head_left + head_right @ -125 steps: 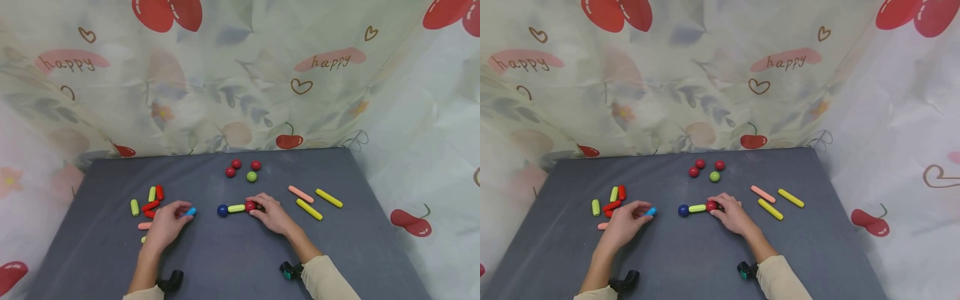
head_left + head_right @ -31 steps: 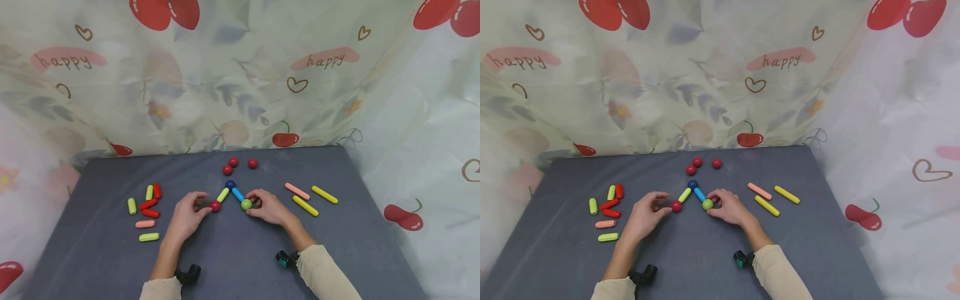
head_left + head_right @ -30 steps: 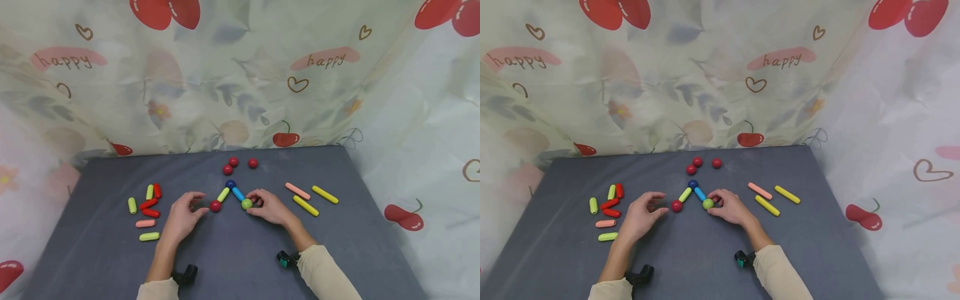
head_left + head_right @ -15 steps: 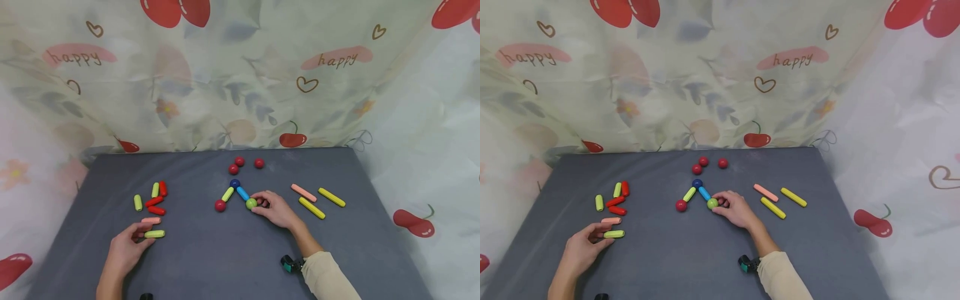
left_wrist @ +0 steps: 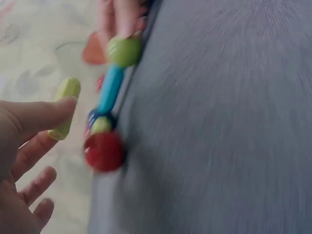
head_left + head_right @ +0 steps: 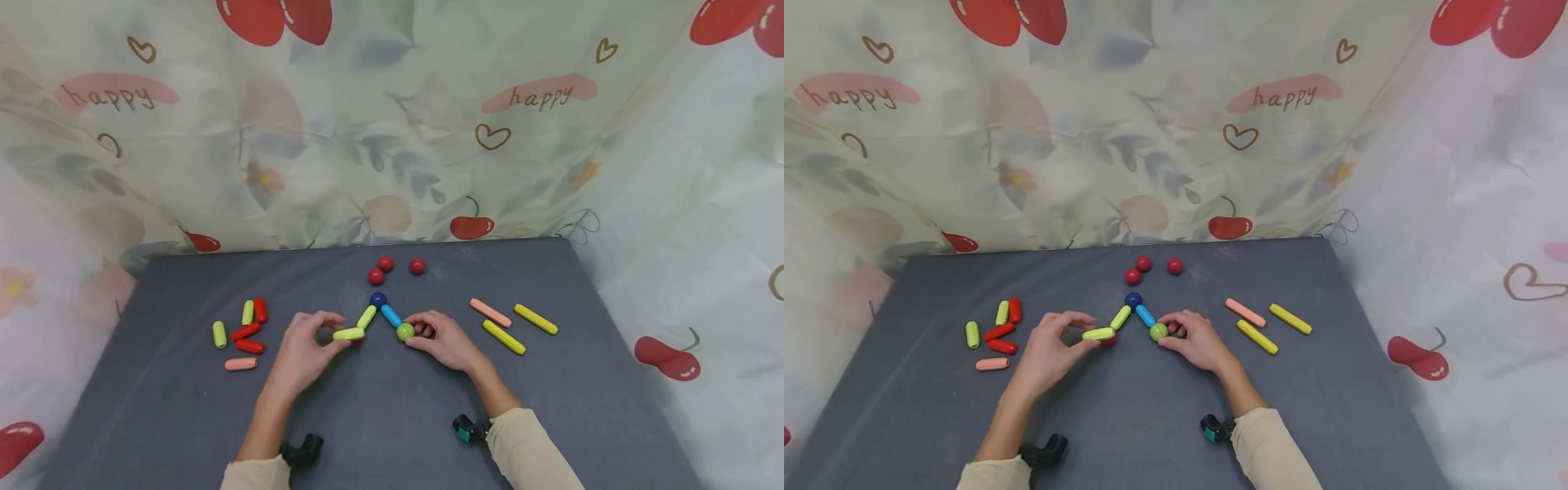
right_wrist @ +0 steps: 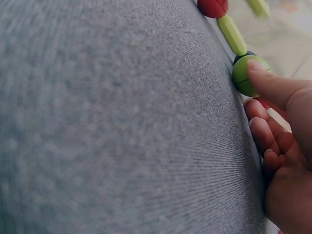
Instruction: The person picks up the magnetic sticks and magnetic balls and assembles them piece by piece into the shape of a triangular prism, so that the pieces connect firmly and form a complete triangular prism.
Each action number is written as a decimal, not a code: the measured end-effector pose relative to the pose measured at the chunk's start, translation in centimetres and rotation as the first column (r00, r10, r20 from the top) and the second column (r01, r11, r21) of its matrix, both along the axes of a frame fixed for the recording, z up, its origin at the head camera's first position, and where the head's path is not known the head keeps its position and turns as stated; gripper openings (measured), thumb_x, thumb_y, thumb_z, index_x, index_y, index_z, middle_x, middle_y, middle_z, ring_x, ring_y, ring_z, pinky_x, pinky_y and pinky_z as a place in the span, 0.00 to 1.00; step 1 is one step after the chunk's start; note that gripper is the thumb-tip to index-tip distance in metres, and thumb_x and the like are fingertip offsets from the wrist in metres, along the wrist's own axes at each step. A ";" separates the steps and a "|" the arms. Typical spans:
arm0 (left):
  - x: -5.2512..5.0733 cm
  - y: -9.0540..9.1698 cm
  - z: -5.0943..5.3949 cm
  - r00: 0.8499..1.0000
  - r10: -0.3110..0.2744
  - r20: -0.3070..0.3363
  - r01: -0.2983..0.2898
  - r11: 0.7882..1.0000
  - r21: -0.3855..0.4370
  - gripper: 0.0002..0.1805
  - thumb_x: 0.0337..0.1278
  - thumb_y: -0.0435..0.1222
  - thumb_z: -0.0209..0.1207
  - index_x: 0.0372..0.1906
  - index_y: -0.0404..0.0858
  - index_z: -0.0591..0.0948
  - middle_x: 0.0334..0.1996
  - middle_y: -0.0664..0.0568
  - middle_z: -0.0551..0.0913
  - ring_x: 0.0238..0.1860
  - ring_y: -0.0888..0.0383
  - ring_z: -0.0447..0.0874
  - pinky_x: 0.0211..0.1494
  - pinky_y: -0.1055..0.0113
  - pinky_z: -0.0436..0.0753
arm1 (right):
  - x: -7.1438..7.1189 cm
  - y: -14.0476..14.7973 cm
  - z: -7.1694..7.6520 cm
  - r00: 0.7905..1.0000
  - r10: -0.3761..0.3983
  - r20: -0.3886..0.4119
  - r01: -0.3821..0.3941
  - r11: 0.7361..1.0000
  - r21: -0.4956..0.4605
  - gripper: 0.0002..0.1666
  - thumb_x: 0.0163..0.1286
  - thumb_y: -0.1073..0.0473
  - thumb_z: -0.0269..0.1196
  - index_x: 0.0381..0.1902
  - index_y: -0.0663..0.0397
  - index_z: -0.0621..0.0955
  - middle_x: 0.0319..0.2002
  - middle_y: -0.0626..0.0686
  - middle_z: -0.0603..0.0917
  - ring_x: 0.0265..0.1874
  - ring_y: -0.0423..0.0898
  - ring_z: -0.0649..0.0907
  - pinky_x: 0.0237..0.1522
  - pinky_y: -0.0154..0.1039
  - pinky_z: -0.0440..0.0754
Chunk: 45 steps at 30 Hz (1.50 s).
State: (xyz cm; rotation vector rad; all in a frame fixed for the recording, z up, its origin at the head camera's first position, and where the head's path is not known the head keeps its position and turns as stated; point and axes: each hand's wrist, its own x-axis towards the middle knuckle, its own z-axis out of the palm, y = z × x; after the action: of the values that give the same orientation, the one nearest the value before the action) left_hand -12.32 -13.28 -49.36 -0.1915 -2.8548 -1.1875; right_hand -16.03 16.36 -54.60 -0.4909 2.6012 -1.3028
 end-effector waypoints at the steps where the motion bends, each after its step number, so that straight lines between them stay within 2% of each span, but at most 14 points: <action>1: -0.5 1.3 -0.2 1.000 -0.013 -0.018 0.013 1.000 -0.019 0.19 0.49 0.41 0.77 0.48 0.47 0.86 0.41 0.57 0.88 0.55 0.51 0.72 0.59 0.50 0.69 | 0.0 0.0 -0.1 1.000 0.000 -0.005 0.000 1.000 -0.002 0.20 0.67 0.49 0.71 0.56 0.39 0.84 0.41 0.47 0.82 0.39 0.42 0.77 0.45 0.34 0.75; 5: -2.0 5.1 -1.2 0.997 -0.053 -0.065 0.045 0.992 -0.114 0.16 0.47 0.40 0.79 0.42 0.47 0.87 0.36 0.58 0.88 0.54 0.53 0.69 0.61 0.47 0.60 | 0.0 0.0 -0.4 1.000 0.001 -0.028 -0.001 1.000 -0.002 0.20 0.68 0.47 0.71 0.57 0.38 0.84 0.41 0.46 0.82 0.39 0.41 0.77 0.44 0.34 0.75; 10: -2.3 6.5 -2.1 0.995 -0.069 -0.075 0.055 0.984 -0.171 0.15 0.48 0.39 0.78 0.41 0.48 0.87 0.36 0.57 0.89 0.53 0.52 0.70 0.63 0.47 0.60 | 0.0 0.0 -0.5 0.999 -0.004 -0.032 0.005 1.000 0.002 0.20 0.68 0.48 0.70 0.56 0.38 0.84 0.40 0.45 0.82 0.38 0.41 0.76 0.44 0.35 0.74; 13: -2.0 6.2 -2.4 0.996 -0.066 -0.057 0.056 0.985 -0.162 0.19 0.48 0.40 0.78 0.47 0.48 0.87 0.42 0.55 0.87 0.55 0.50 0.70 0.61 0.47 0.64 | 0.1 0.1 -0.5 1.000 -0.006 -0.026 0.006 1.000 0.004 0.20 0.68 0.47 0.70 0.57 0.37 0.83 0.40 0.45 0.82 0.38 0.41 0.76 0.44 0.35 0.73; 17: -1.4 4.9 -2.5 1.000 -0.002 0.023 0.005 0.993 -0.122 0.26 0.46 0.39 0.79 0.54 0.48 0.85 0.50 0.52 0.81 0.55 0.49 0.70 0.58 0.52 0.73 | 0.1 0.2 -0.3 1.000 -0.004 -0.020 0.004 1.000 0.013 0.20 0.68 0.46 0.70 0.57 0.37 0.83 0.41 0.45 0.82 0.39 0.41 0.76 0.45 0.37 0.72; 21: -1.0 3.7 -2.7 0.994 0.052 0.094 -0.051 0.999 -0.018 0.24 0.49 0.35 0.77 0.53 0.46 0.84 0.47 0.50 0.81 0.48 0.52 0.77 0.52 0.57 0.81 | 0.1 0.3 -0.3 1.000 -0.018 -0.007 0.018 1.000 0.013 0.20 0.66 0.48 0.72 0.55 0.36 0.83 0.41 0.44 0.82 0.40 0.41 0.76 0.47 0.38 0.71; 26: -0.7 3.4 -3.1 0.985 0.078 0.157 -0.095 0.990 0.101 0.21 0.51 0.36 0.76 0.51 0.46 0.84 0.45 0.52 0.85 0.42 0.57 0.83 0.51 0.60 0.86 | 0.2 0.2 -0.3 1.000 -0.020 0.005 0.020 1.000 0.011 0.20 0.64 0.47 0.73 0.54 0.35 0.83 0.41 0.43 0.82 0.41 0.41 0.76 0.49 0.39 0.71; 29: -0.4 3.6 -3.2 0.982 0.080 0.173 -0.102 0.987 0.122 0.21 0.52 0.37 0.76 0.51 0.46 0.84 0.46 0.52 0.86 0.42 0.58 0.85 0.50 0.59 0.87 | 0.2 0.1 -0.4 1.000 -0.024 0.009 0.024 1.000 0.008 0.20 0.64 0.46 0.73 0.53 0.35 0.83 0.41 0.43 0.82 0.41 0.42 0.76 0.50 0.40 0.69; 34: -0.3 3.4 -3.2 0.984 0.078 0.158 -0.097 0.988 0.121 0.21 0.53 0.39 0.75 0.52 0.46 0.84 0.47 0.51 0.86 0.44 0.56 0.84 0.52 0.58 0.86 | 0.2 0.0 -0.4 0.999 -0.033 0.004 0.033 0.999 0.018 0.20 0.64 0.45 0.74 0.53 0.35 0.83 0.41 0.43 0.82 0.41 0.41 0.76 0.49 0.40 0.68; 37: -0.1 1.9 -2.8 0.987 0.089 0.132 -0.103 0.989 0.104 0.23 0.53 0.39 0.75 0.56 0.47 0.83 0.51 0.52 0.86 0.50 0.54 0.84 0.56 0.56 0.85 | 0.2 -0.1 -0.4 0.999 -0.031 0.008 0.031 0.999 0.012 0.21 0.63 0.46 0.74 0.53 0.36 0.84 0.41 0.43 0.82 0.41 0.41 0.76 0.49 0.40 0.67; 40: 0.2 -1.3 -2.0 0.987 0.127 0.098 -0.137 0.985 0.109 0.26 0.55 0.39 0.74 0.59 0.47 0.82 0.55 0.51 0.85 0.56 0.50 0.83 0.61 0.52 0.83 | 0.3 -0.1 -0.4 0.999 -0.033 0.015 0.033 0.999 0.007 0.20 0.64 0.46 0.73 0.53 0.35 0.84 0.42 0.43 0.82 0.41 0.42 0.76 0.50 0.40 0.68; 42: 0.5 -3.8 -1.5 0.981 0.175 0.090 -0.184 0.977 0.111 0.26 0.56 0.39 0.74 0.61 0.47 0.81 0.58 0.50 0.84 0.59 0.48 0.82 0.64 0.50 0.81 | 0.2 0.0 -0.4 0.999 -0.038 0.015 0.038 0.999 0.010 0.20 0.64 0.46 0.73 0.53 0.35 0.83 0.42 0.42 0.82 0.42 0.42 0.76 0.51 0.40 0.67; 43: 0.8 -5.2 -1.3 0.974 0.208 0.085 -0.216 0.971 0.101 0.27 0.56 0.39 0.74 0.61 0.46 0.81 0.59 0.49 0.84 0.60 0.48 0.82 0.63 0.54 0.81 | 0.2 0.0 -0.4 0.999 -0.040 0.015 0.039 0.999 0.013 0.20 0.64 0.46 0.73 0.53 0.35 0.83 0.41 0.42 0.82 0.42 0.42 0.76 0.51 0.41 0.67; 45: 1.5 -7.8 -1.0 0.957 0.274 0.093 -0.280 0.957 0.069 0.27 0.56 0.40 0.74 0.61 0.46 0.81 0.60 0.48 0.84 0.60 0.47 0.80 0.61 0.56 0.79 | 0.2 -0.1 -0.5 0.999 -0.042 0.013 0.042 0.999 0.015 0.20 0.64 0.46 0.73 0.53 0.35 0.83 0.41 0.42 0.82 0.42 0.42 0.76 0.52 0.41 0.67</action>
State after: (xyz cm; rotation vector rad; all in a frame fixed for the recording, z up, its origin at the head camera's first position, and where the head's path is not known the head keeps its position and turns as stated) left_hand -10.85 -21.09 -50.32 0.2595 -2.7717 -1.2749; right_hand -15.81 16.23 -55.15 -0.4265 2.6220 -1.2940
